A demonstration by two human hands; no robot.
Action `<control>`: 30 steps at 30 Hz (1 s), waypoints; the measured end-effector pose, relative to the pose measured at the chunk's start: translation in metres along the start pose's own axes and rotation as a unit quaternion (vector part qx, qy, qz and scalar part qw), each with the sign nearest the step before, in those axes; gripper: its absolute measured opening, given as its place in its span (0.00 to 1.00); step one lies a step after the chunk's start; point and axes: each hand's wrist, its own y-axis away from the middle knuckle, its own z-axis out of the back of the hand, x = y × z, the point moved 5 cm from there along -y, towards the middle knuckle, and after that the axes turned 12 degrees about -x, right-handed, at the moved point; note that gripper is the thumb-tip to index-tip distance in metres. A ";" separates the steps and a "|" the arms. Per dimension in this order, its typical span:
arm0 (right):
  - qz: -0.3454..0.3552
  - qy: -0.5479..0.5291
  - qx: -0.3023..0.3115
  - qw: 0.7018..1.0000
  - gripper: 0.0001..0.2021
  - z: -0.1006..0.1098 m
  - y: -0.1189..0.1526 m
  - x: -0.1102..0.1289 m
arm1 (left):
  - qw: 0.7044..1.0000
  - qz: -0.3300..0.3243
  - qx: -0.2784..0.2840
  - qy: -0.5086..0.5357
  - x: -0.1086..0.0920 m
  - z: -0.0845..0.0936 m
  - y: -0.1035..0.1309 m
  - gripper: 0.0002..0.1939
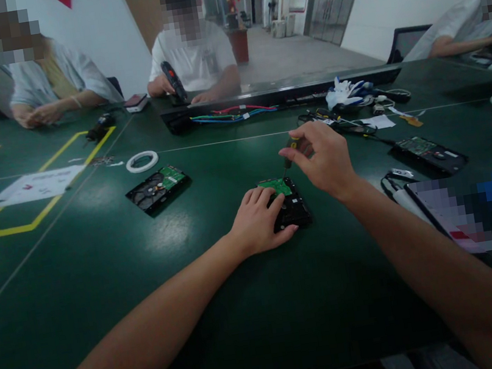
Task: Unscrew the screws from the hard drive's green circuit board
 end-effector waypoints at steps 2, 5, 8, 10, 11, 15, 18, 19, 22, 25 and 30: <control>0.002 0.015 -0.017 1.000 0.12 0.000 0.002 0.000 | 1.000 0.000 0.000 0.002 0.000 0.000 0.000 0.38; 0.003 0.012 -0.018 1.000 0.12 0.001 0.003 -0.002 | 1.000 0.000 0.000 0.002 0.000 0.000 0.000 0.38; 0.001 -0.036 0.015 0.999 0.09 0.000 0.001 -0.002 | 1.000 -0.001 -0.002 0.005 0.000 0.000 0.000 0.37; -0.010 -0.083 0.046 0.995 0.12 -0.002 -0.001 -0.001 | 1.000 -0.002 -0.002 0.004 0.000 0.000 0.000 0.37; -0.018 -0.105 0.060 0.993 0.13 -0.002 -0.001 -0.001 | 1.000 -0.002 -0.001 0.002 0.000 0.000 0.000 0.37; -0.046 -0.160 0.078 0.983 0.14 -0.003 0.001 0.000 | 1.000 -0.002 0.002 -0.006 -0.001 -0.001 0.000 0.38; -0.042 -0.158 0.071 0.984 0.14 -0.003 0.002 0.000 | 1.000 -0.001 0.001 -0.005 -0.001 -0.002 0.000 0.37; -0.039 -0.153 0.069 0.985 0.15 -0.004 0.002 0.000 | 1.000 0.000 0.000 -0.005 -0.001 -0.002 0.000 0.37; -0.035 -0.144 0.070 0.986 0.15 -0.005 0.000 -0.001 | 1.000 0.000 0.000 -0.004 0.000 -0.002 0.001 0.38; -0.031 -0.128 0.071 0.989 0.15 -0.004 -0.001 -0.001 | 1.000 -0.003 0.001 -0.003 0.000 -0.002 0.001 0.38; -0.018 -0.085 0.058 0.995 0.15 0.000 -0.001 0.002 | 1.000 -0.004 -0.005 -0.003 0.001 -0.002 0.001 0.37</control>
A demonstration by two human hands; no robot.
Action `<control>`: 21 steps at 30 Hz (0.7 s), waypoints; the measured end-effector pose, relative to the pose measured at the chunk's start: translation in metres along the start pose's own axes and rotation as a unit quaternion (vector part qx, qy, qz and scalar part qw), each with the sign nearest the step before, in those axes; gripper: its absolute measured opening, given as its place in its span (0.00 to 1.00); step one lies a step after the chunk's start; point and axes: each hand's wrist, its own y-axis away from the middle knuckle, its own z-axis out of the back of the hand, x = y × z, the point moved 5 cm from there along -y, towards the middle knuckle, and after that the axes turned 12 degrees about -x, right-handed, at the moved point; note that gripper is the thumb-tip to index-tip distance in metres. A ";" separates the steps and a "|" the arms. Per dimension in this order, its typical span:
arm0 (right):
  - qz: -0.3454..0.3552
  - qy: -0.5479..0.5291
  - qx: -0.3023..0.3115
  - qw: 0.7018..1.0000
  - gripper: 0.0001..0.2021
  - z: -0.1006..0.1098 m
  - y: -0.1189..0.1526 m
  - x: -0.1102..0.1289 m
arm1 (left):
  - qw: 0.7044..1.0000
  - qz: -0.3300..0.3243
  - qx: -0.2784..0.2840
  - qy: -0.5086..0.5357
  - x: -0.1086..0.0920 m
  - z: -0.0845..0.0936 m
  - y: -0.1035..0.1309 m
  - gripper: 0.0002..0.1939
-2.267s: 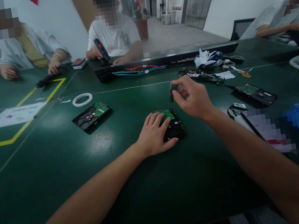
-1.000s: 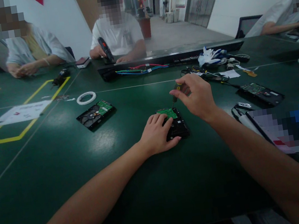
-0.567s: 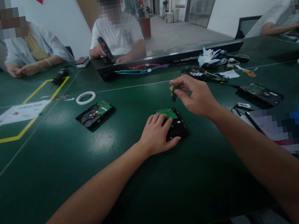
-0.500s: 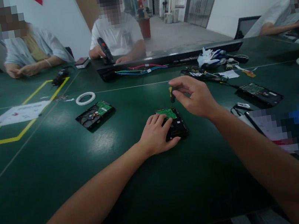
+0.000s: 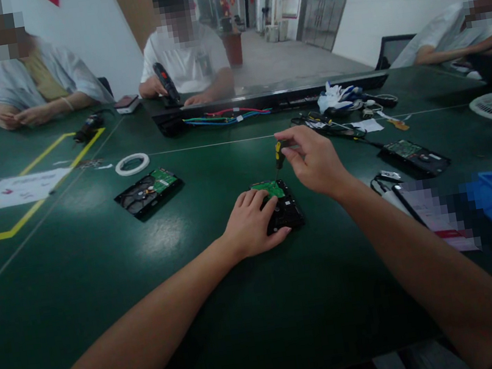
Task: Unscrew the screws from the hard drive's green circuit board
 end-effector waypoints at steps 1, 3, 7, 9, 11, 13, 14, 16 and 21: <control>-0.001 0.006 -0.003 1.000 0.14 0.000 0.000 0.000 | 1.000 -0.001 0.001 -0.002 0.000 0.000 0.000 0.37; 0.000 0.017 -0.007 1.000 0.12 0.000 0.000 0.000 | 1.000 -0.001 0.002 -0.003 -0.001 0.000 0.000 0.37; -0.005 0.032 -0.016 0.999 0.10 -0.002 -0.001 0.000 | 1.000 0.002 -0.004 0.002 -0.002 0.001 0.000 0.37; -0.010 0.040 -0.028 0.999 0.09 -0.001 -0.001 -0.001 | 1.000 0.001 -0.004 0.001 -0.002 0.001 0.000 0.37; -0.011 0.046 -0.037 0.998 0.09 -0.001 0.000 -0.001 | 1.000 0.000 -0.002 -0.001 -0.002 0.001 -0.001 0.37; -0.006 0.045 -0.037 0.998 0.08 0.000 0.000 -0.001 | 1.000 0.001 -0.001 -0.002 -0.002 0.001 -0.001 0.37; 0.000 0.042 -0.033 0.999 0.09 0.000 0.000 -0.001 | 1.000 0.001 -0.001 -0.003 -0.002 0.001 -0.001 0.37; 0.010 0.035 -0.018 0.999 0.11 -0.001 -0.001 -0.002 | 1.000 -0.001 0.000 -0.005 -0.001 0.001 -0.001 0.37; -0.007 0.018 0.012 1.000 0.15 -0.002 -0.002 -0.005 | 1.000 -0.002 -0.001 -0.002 0.000 0.000 0.000 0.37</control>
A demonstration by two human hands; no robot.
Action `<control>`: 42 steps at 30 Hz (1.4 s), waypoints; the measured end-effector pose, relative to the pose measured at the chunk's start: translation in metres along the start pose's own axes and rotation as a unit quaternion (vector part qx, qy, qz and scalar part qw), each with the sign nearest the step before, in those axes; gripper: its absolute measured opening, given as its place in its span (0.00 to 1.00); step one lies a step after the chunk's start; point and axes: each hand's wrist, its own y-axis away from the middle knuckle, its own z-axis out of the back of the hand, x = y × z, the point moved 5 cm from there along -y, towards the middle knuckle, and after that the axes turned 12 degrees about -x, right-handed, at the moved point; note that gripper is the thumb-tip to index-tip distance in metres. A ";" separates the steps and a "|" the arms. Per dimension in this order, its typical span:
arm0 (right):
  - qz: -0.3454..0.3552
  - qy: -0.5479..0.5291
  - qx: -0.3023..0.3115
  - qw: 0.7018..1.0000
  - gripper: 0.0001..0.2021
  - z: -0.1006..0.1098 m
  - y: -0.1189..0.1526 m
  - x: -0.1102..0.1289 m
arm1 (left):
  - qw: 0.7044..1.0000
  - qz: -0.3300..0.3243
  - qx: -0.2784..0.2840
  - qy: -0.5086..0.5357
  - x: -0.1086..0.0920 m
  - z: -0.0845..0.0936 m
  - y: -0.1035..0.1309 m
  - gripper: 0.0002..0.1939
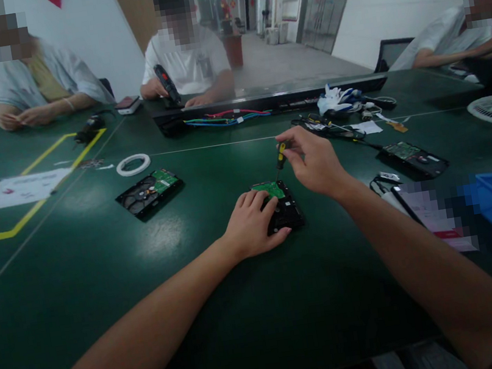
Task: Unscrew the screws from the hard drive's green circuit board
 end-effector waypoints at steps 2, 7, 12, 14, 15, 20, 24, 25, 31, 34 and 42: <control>-0.002 -0.001 -0.004 1.000 0.14 0.000 0.000 0.000 | 1.000 0.000 -0.001 0.000 0.000 0.000 0.000 0.37; 0.025 0.049 -0.027 0.998 0.10 0.002 0.000 0.006 | 1.000 0.000 -0.003 0.000 0.000 0.000 0.000 0.37; 0.028 0.094 -0.038 0.994 0.10 0.004 0.000 0.009 | 1.000 -0.001 0.004 -0.008 0.000 -0.001 -0.001 0.38; 0.034 0.086 -0.032 0.995 0.09 0.003 0.000 0.010 | 1.000 -0.001 0.003 -0.008 0.000 -0.001 -0.001 0.38; 0.040 0.074 -0.024 0.996 0.09 0.002 0.000 0.011 | 1.000 0.000 0.001 -0.007 0.000 -0.001 -0.001 0.37; 0.034 0.018 0.005 0.999 0.16 -0.002 0.001 0.010 | 1.000 0.002 -0.003 0.001 -0.001 0.000 0.000 0.37; 0.011 0.022 0.009 1.000 0.17 -0.003 0.001 0.008 | 1.000 0.001 -0.002 0.001 -0.001 0.000 0.000 0.37; 0.012 0.025 0.009 1.000 0.16 -0.003 0.001 0.009 | 1.000 0.001 -0.002 0.002 -0.001 0.000 0.000 0.37; 0.024 0.077 -0.007 0.997 0.10 -0.002 -0.001 0.013 | 1.000 0.002 -0.004 0.004 0.000 0.001 0.000 0.37; 0.024 0.100 -0.020 0.994 0.10 0.000 -0.001 0.012 | 1.000 0.000 -0.001 -0.001 0.000 0.000 0.000 0.38; 0.029 0.048 0.012 0.998 0.16 -0.001 -0.002 0.007 | 1.000 0.001 -0.003 0.003 0.000 -0.001 0.000 0.38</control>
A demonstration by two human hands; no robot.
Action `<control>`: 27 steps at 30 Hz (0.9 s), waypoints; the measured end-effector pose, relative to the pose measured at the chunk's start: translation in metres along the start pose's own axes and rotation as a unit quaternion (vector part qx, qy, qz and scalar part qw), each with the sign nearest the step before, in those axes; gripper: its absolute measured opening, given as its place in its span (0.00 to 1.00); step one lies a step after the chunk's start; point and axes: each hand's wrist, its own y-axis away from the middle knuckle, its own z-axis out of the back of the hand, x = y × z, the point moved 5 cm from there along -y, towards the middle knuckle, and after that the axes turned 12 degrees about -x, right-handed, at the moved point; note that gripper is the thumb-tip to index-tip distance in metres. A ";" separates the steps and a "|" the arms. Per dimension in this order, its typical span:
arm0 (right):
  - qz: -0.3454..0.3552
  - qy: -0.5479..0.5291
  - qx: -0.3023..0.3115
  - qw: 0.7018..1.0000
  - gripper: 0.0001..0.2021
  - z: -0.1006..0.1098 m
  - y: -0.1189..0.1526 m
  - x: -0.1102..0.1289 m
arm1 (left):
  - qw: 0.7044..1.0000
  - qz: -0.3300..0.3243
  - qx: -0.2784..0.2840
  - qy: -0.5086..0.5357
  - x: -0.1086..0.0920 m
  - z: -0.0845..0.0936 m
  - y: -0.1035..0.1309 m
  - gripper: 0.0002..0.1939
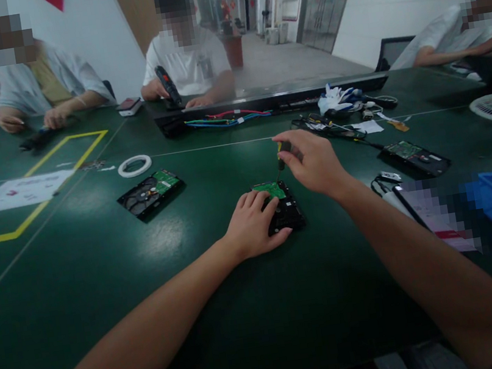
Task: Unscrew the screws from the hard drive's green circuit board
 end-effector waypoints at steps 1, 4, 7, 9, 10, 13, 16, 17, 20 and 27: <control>-0.003 -0.008 0.004 1.000 0.17 0.000 0.000 0.001 | 1.000 0.001 -0.001 0.001 0.000 0.000 0.000 0.38; -0.021 -0.027 0.013 0.999 0.20 -0.001 0.001 0.003 | 1.000 0.002 -0.001 0.003 0.000 0.000 0.000 0.38; -0.048 -0.031 0.008 0.998 0.20 -0.002 0.002 0.002 | 1.000 0.002 0.001 0.000 0.000 0.000 0.001 0.38; -0.056 -0.015 -0.002 0.998 0.17 -0.002 0.002 0.001 | 1.000 0.002 0.000 0.000 0.000 0.001 0.001 0.38; -0.055 -0.005 -0.006 0.998 0.15 -0.002 0.002 0.000 | 1.000 0.002 0.001 -0.001 0.000 0.001 0.001 0.38; -0.043 0.017 -0.017 0.999 0.13 -0.001 0.001 0.000 | 1.000 0.000 0.004 -0.006 -0.001 0.002 0.000 0.37; -0.043 0.031 -0.032 0.998 0.15 0.000 0.000 0.000 | 1.000 -0.003 0.008 -0.012 -0.002 0.003 -0.001 0.38; -0.046 0.034 -0.036 0.998 0.15 0.001 0.000 -0.001 | 1.000 -0.003 0.008 -0.013 -0.002 0.003 -0.001 0.37; -0.048 0.041 -0.040 0.997 0.13 0.002 0.001 -0.001 | 1.000 -0.002 0.006 -0.011 -0.002 0.002 -0.001 0.37; -0.057 0.017 -0.015 0.998 0.14 0.000 0.004 0.000 | 1.000 0.003 -0.002 0.005 0.000 0.001 0.000 0.37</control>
